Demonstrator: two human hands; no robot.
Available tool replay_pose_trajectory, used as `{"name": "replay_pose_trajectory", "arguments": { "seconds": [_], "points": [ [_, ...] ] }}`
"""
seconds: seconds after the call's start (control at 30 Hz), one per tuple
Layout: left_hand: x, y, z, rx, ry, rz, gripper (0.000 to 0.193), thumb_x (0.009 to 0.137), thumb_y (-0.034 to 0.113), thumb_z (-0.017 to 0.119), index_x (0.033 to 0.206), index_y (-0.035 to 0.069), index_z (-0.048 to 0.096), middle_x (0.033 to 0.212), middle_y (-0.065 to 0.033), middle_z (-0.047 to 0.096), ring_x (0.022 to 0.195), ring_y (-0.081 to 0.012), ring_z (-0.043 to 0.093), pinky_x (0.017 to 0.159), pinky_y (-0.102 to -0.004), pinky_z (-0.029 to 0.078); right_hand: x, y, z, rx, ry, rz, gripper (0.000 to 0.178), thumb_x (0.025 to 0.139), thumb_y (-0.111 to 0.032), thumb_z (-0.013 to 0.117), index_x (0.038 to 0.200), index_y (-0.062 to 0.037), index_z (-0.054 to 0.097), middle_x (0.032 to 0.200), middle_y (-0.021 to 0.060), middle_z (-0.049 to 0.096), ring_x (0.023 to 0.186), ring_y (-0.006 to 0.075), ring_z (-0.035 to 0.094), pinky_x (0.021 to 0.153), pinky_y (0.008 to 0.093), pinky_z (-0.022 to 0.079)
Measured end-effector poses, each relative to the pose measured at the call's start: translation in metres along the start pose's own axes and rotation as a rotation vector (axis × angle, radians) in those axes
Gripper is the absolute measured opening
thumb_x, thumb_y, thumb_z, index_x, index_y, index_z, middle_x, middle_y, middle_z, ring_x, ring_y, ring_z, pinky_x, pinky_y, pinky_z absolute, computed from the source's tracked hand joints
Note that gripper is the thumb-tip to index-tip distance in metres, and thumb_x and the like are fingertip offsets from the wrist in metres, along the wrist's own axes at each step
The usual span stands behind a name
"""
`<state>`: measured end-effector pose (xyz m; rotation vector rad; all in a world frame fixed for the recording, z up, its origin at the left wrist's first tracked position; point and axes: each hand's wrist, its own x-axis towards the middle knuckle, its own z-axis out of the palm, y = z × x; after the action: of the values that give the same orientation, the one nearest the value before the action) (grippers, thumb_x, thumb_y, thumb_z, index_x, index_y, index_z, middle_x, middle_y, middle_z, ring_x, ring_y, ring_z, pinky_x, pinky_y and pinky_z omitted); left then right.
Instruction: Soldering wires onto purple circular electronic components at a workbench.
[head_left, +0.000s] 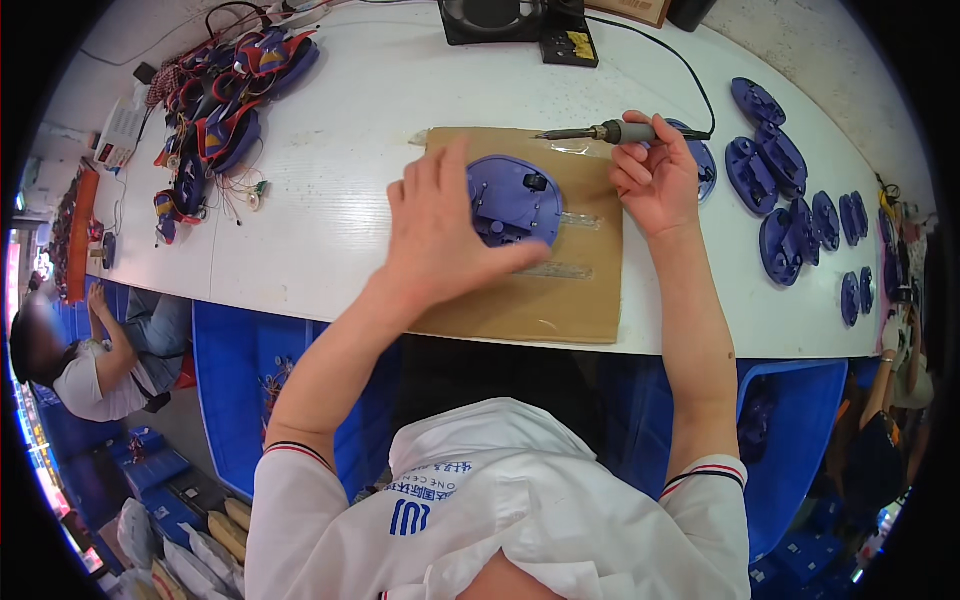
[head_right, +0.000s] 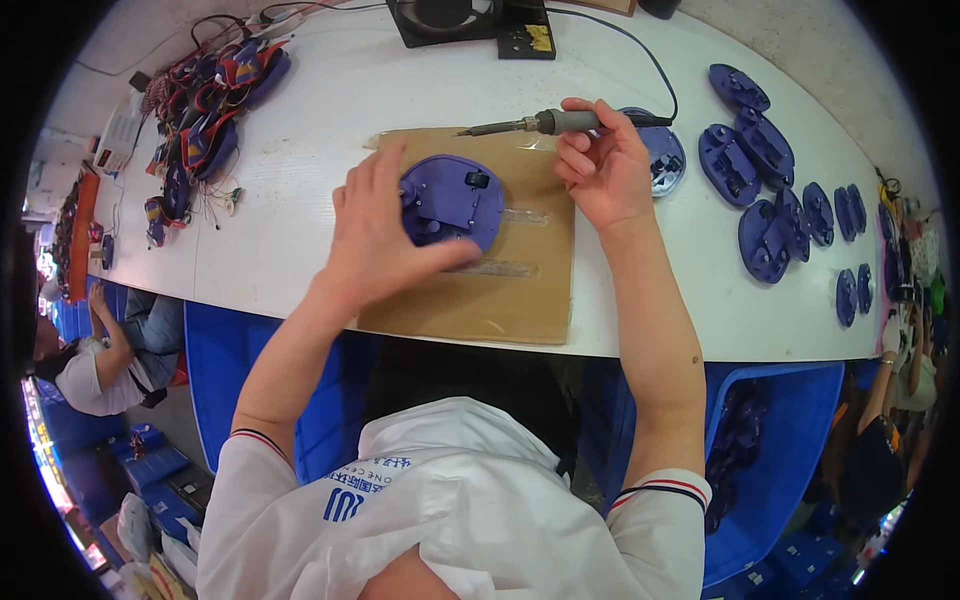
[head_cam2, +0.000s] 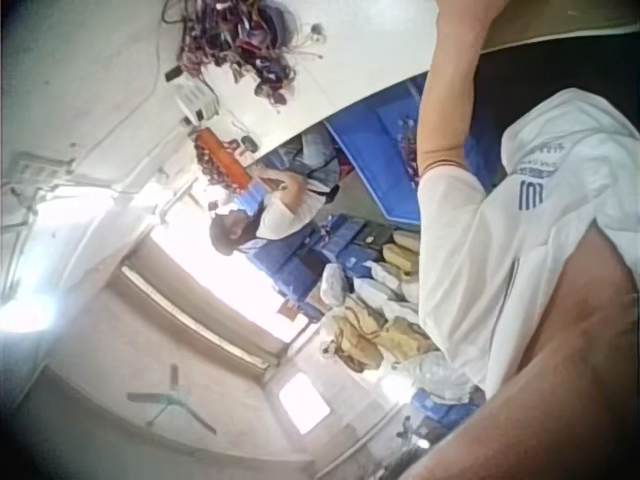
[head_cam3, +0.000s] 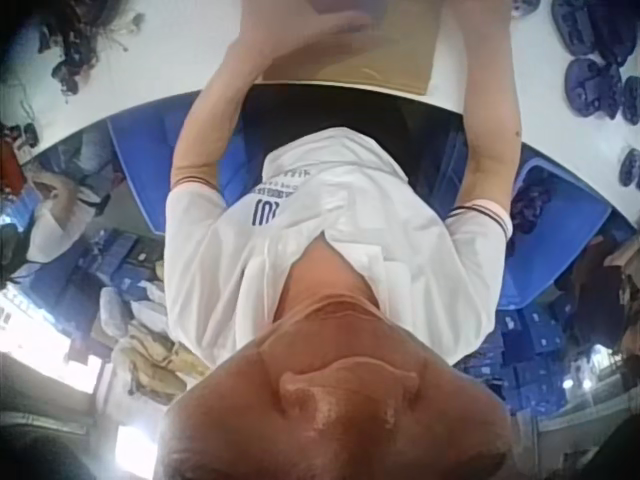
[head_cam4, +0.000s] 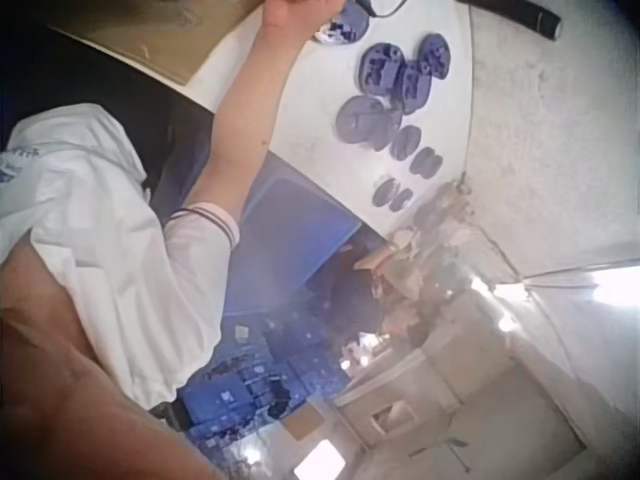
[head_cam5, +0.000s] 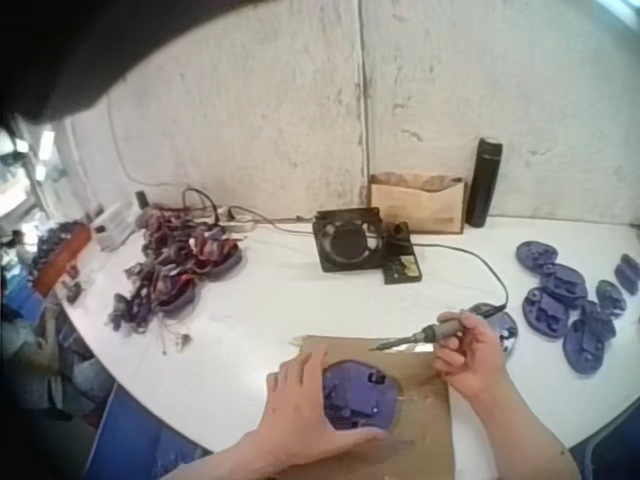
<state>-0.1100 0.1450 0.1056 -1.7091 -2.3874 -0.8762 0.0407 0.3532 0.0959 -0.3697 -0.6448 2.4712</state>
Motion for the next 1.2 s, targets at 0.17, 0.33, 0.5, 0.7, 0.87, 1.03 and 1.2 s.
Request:
{"name": "replay_pose_trajectory", "arguments": {
  "seconds": [0.17,0.33,0.5,0.7,0.87,1.03,1.2],
  "points": [
    [-0.001,0.025,0.002,0.100,-0.119,-0.097,0.092,0.056,0.042,0.075,0.125,-0.004,0.037,0.110,-0.0203,0.044,0.099,-0.0321,0.044,0.090,-0.0413,0.032,-0.003,-0.002,-0.001,0.019,0.025,0.004,0.026,0.090,-0.022,0.051,0.104,-0.0024,0.059,0.063,0.0011,0.045,0.046,0.0071,0.032,0.043,0.0206,0.023],
    [0.001,0.000,-0.019,-0.168,0.004,-0.171,0.089,0.052,0.034,0.079,0.125,0.001,0.039,0.119,-0.0189,0.042,0.106,-0.0321,0.042,0.092,-0.0411,0.032,-0.003,0.002,0.003,0.206,0.022,-0.033,0.025,0.089,-0.022,0.052,0.103,-0.0019,0.058,0.063,0.0011,0.044,0.047,0.0072,0.032,0.043,0.0205,0.023],
    [-0.028,0.009,-0.031,-0.291,-0.005,-0.027,0.087,0.049,0.026,0.081,0.123,0.005,0.040,0.122,-0.0170,0.043,0.109,-0.0320,0.043,0.094,-0.0407,0.032,-0.011,0.031,0.031,0.192,0.157,-0.099,0.024,0.089,-0.022,0.052,0.100,-0.0016,0.058,0.064,0.0014,0.044,0.047,0.0079,0.033,0.044,0.0208,0.025],
    [-0.039,0.016,-0.031,-0.329,-0.089,0.031,0.086,0.048,0.021,0.080,0.123,0.006,0.040,0.126,-0.0162,0.043,0.115,-0.0311,0.041,0.097,-0.0408,0.032,-0.005,0.036,0.025,-0.143,0.267,-0.244,0.023,0.088,-0.020,0.050,0.098,-0.0013,0.058,0.064,0.0016,0.045,0.048,0.0089,0.035,0.044,0.0209,0.027],
    [-0.025,0.027,-0.022,-0.411,-0.350,0.271,0.092,0.049,0.024,0.081,0.129,0.008,0.038,0.138,-0.0157,0.033,0.124,-0.0317,0.036,0.102,-0.0432,0.030,0.014,0.041,0.017,-0.189,0.279,-0.368,0.021,0.088,-0.019,0.050,0.093,-0.0011,0.059,0.061,0.0013,0.044,0.048,0.0089,0.036,0.044,0.0211,0.027],
    [-0.021,0.019,-0.017,-0.273,-0.405,0.276,0.091,0.069,0.047,0.068,0.138,0.005,0.027,0.144,-0.0200,0.023,0.134,-0.0339,0.021,0.108,-0.0512,0.013,0.010,0.024,0.011,-0.127,0.217,-0.314,0.022,0.088,-0.020,0.050,0.092,0.0001,0.059,0.063,0.0017,0.044,0.047,0.0079,0.033,0.043,0.0208,0.025],
    [-0.031,-0.009,-0.024,-0.091,-0.071,0.048,0.091,0.080,0.064,0.046,0.142,0.003,0.020,0.147,-0.0212,0.017,0.138,-0.0344,0.011,0.107,-0.0575,0.003,0.002,0.020,0.018,-0.150,0.188,-0.364,0.024,0.088,-0.020,0.050,0.092,0.0018,0.059,0.063,0.0023,0.043,0.047,0.0078,0.033,0.042,0.0208,0.025]
  ]
}}
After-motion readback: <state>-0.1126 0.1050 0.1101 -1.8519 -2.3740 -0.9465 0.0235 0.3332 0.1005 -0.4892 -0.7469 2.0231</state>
